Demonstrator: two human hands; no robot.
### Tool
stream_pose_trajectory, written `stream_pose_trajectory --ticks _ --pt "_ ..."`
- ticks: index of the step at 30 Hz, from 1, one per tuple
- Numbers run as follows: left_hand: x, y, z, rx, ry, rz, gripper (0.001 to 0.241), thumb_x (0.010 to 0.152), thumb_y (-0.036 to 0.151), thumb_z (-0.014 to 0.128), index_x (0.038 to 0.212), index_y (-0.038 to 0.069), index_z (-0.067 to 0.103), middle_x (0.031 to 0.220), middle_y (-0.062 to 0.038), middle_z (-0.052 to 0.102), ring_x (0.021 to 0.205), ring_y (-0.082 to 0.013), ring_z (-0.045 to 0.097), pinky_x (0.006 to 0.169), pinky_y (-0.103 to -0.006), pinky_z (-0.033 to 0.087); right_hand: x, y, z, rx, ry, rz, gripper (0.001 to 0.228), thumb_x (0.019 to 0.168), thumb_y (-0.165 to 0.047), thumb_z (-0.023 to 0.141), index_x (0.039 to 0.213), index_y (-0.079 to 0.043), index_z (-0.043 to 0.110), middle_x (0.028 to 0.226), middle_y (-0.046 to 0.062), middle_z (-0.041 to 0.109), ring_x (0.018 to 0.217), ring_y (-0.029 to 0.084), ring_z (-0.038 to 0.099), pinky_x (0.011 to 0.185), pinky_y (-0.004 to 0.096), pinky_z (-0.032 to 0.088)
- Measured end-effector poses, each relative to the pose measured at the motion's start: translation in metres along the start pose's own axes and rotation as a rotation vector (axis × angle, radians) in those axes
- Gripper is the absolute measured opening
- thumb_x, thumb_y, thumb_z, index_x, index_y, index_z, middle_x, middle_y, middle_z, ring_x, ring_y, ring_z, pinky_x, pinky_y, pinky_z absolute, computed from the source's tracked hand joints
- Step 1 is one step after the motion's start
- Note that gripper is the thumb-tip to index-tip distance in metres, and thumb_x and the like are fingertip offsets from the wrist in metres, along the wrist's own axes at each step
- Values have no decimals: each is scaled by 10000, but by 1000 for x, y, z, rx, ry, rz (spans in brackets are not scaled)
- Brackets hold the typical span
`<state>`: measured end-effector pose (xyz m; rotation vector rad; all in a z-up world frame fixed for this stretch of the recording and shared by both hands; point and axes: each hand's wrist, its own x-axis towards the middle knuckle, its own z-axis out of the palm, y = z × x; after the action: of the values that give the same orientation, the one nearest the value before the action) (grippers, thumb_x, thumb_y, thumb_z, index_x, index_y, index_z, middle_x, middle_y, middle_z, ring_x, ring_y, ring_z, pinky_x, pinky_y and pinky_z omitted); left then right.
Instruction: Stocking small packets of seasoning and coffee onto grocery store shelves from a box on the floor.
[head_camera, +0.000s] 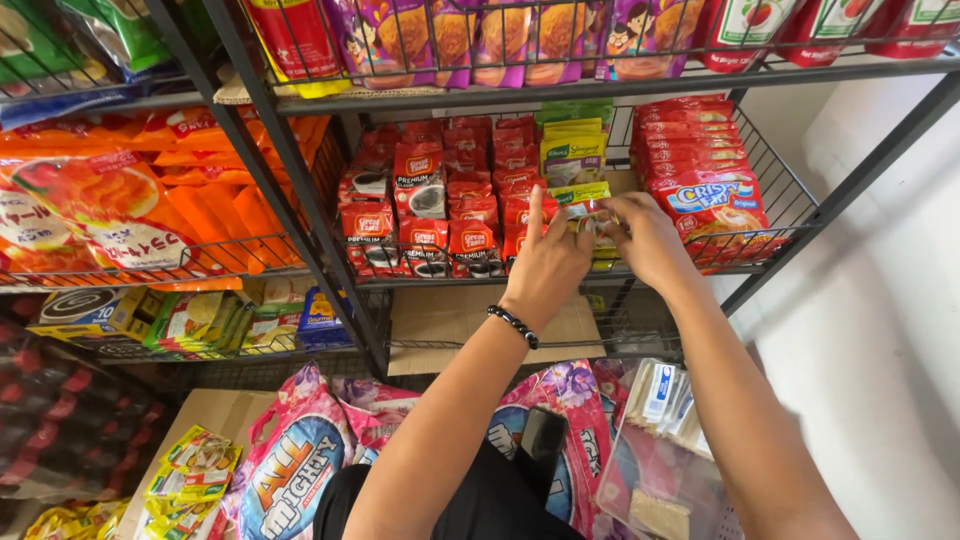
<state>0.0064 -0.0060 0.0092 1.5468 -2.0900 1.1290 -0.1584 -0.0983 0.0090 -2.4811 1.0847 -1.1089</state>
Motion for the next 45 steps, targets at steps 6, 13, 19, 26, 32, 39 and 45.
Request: stream_pose_trajectory --ticks 6,13,19,26,32,39,45 --pt "-1 3 4 20 6 9 322 925 174 586 1161 -4 714 917 -97 751 1180 -264 633 1254 -631 147 1 -7 -3 -11 -80 -61 268 950 -68 625 1202 -22 705 1204 186 692 1110 397 647 923 452 519" --pt "-1 8 6 127 -39 24 337 927 170 586 1154 -24 741 936 -65 748 1104 -260 637 1268 -606 120 2 -5 -1 10 -129 -66 282 949 -40 601 1212 -15 700 1213 191 698 1119 393 655 932 454 522" --pt "3 8 -8 79 -249 47 231 954 164 569 1050 49 746 1056 -72 726 1242 -308 601 1268 -615 114 -2 -3 4 34 -89 -41 277 938 17 589 1188 -16 703 1175 185 704 1093 378 670 914 444 534" --pt "-29 15 -26 1 1 -57 369 947 220 575 1279 93 678 1367 -63 606 1425 -251 501 1291 -585 178 -17 32 18 26 38 -100 410 909 83 565 1297 -14 652 1207 217 683 1089 378 675 934 441 542" --pt "-118 29 -59 -237 21 -252 550 977 220 587 1518 190 495 1488 -71 566 1473 -223 487 1328 -615 239 -40 -12 16 -63 220 -293 280 1054 54 529 1320 26 612 1337 265 616 1238 400 597 1009 446 517" --pt "-237 35 -71 -327 -44 -626 608 973 180 642 1556 195 470 1494 -75 565 1451 -232 515 1315 -654 225 -143 8 97 235 261 -97 155 1267 -30 488 1307 89 580 1155 171 658 934 250 599 877 351 517" --pt "-315 34 -84 -261 -32 -908 477 1008 191 654 1471 155 549 1418 -66 590 1372 -241 548 1279 -650 220 -198 -78 161 692 57 -79 199 1169 46 532 1360 42 590 1209 129 641 980 124 657 823 206 550"
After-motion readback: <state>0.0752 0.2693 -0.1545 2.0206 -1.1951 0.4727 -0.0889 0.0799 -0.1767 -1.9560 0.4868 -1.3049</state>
